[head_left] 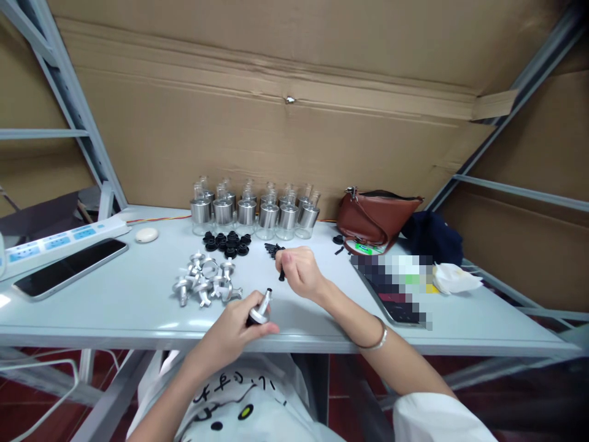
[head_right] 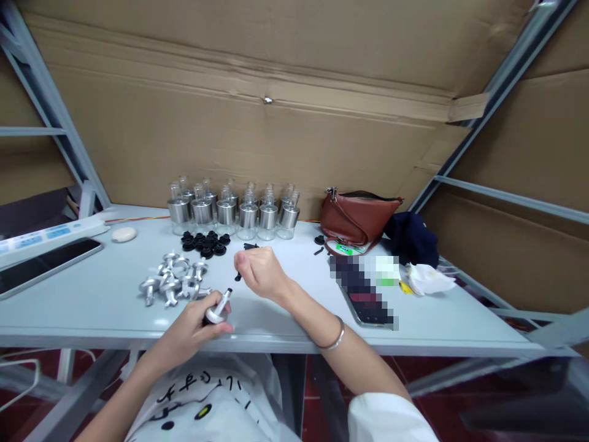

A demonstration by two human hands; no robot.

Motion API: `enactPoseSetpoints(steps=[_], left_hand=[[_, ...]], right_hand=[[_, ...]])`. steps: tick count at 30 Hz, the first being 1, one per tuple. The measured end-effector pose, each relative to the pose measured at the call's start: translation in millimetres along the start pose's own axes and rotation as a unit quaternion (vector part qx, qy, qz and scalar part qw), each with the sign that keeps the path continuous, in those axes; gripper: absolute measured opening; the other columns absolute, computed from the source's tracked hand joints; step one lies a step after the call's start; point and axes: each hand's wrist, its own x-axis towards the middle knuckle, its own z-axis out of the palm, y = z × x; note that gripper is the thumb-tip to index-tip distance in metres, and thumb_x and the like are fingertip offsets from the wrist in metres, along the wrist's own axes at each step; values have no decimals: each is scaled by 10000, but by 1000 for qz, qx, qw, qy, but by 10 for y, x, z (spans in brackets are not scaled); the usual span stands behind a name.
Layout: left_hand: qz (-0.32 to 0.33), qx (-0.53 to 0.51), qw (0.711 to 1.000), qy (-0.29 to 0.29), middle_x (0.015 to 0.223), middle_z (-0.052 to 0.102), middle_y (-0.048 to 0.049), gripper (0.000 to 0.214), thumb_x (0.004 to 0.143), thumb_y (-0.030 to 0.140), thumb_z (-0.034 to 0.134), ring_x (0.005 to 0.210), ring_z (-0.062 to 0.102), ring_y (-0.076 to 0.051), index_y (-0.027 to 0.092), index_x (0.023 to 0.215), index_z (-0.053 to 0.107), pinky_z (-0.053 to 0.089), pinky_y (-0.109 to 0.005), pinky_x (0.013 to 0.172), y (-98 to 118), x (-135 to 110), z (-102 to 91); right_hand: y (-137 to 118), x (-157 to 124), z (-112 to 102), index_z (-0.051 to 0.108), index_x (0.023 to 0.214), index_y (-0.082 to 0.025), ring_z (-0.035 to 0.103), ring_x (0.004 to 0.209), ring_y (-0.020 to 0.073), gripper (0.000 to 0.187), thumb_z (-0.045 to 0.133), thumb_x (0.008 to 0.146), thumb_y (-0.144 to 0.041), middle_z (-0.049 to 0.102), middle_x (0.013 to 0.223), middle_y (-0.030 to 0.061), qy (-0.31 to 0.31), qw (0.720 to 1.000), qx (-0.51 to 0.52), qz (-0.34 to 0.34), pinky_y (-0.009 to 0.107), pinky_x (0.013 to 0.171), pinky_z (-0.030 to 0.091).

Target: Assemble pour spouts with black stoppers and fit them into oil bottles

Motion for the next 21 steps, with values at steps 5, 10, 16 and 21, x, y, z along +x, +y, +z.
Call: enactPoseSetpoints(steps=[5, 10, 16, 21], left_hand=[[-26, -34, 999, 12, 621, 372, 67, 286, 837, 469, 507, 540, 330, -90, 189, 824, 451, 266, -210, 525, 38, -20, -6], [-26, -21, 999, 40, 705, 425, 44, 262, 843, 441, 500, 603, 403, -110, 198, 918, 441, 320, -215, 552, 36, -23, 19], [-39, -11, 997, 72, 794, 433, 28, 275, 849, 449, 485, 649, 423, -116, 214, 941, 378, 348, -224, 576, -6, -28, 30], [-34, 4, 997, 65, 792, 420, 28, 280, 849, 463, 484, 636, 404, -112, 210, 920, 388, 327, -230, 572, -13, -36, 26]], right_hand=[[135, 94, -28, 484, 688, -174, 431, 547, 95, 306, 361, 927, -323, 488, 596, -19, -12, 991, 7, 132, 207, 563, 337], [489, 111, -77, 554, 740, -159, 538, 594, 102, 191, 445, 874, -241, 603, 639, -4, -93, 942, 5, 321, 197, 628, 390], [781, 70, -178, 620, 733, -124, 581, 584, 114, 218, 441, 852, -159, 669, 666, 44, -181, 893, -55, 409, 197, 632, 405], [871, 18, -183, 637, 632, -121, 557, 591, 135, 258, 466, 825, -124, 639, 595, 53, -223, 870, -108, 426, 218, 596, 364]])
